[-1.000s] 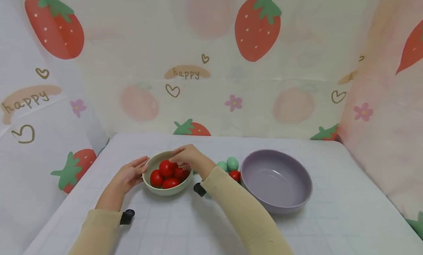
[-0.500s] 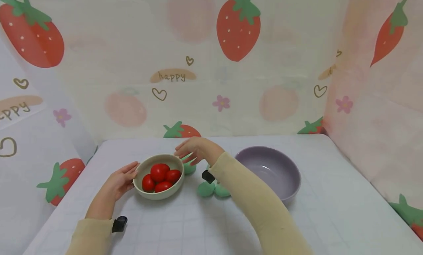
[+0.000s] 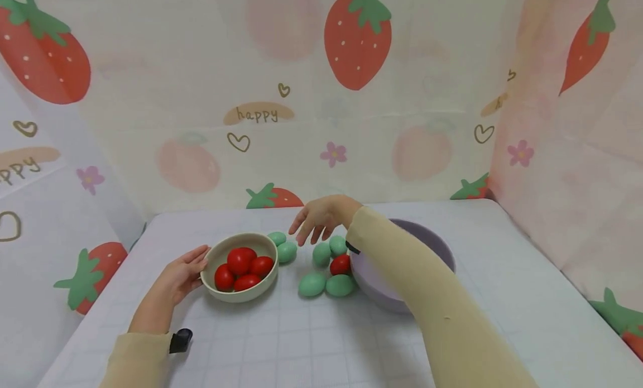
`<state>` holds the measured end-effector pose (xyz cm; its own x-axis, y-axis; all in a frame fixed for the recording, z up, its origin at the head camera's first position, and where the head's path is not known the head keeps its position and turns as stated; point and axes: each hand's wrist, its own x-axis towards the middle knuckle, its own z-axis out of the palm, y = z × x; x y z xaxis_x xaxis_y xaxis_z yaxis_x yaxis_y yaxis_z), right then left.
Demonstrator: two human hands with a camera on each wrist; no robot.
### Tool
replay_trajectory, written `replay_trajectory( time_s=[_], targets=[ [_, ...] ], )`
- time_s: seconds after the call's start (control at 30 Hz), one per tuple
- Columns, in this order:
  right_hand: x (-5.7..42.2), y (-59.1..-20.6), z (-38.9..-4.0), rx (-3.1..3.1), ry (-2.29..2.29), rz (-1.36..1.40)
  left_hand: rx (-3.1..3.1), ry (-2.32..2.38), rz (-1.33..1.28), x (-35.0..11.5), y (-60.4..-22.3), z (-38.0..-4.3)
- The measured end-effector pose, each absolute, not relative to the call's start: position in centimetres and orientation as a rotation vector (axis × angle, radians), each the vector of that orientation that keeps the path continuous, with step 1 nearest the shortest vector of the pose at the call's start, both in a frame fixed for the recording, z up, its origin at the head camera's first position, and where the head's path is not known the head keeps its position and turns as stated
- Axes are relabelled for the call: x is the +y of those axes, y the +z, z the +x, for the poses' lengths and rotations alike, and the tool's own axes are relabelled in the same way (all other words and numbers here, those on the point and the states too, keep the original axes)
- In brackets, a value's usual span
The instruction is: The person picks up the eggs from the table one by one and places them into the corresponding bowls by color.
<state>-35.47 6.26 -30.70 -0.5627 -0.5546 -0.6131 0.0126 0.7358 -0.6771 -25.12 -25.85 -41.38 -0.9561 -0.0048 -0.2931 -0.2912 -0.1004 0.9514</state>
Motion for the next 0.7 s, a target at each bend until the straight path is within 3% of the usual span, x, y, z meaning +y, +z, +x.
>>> replay_trajectory(
  time_s=[0.43, 0.7],
  targets=[
    [8.7, -31.7, -37.2, 2.184, -0.115, -0.663, 1.954, 2.185, -0.352, -26.3, -41.6, -25.3],
    [10.1, -33.7, -36.9, 2.193, -0.115, -0.701, 1.941, 2.203, -0.348, -26.4, -42.1, -25.5]
  ],
)
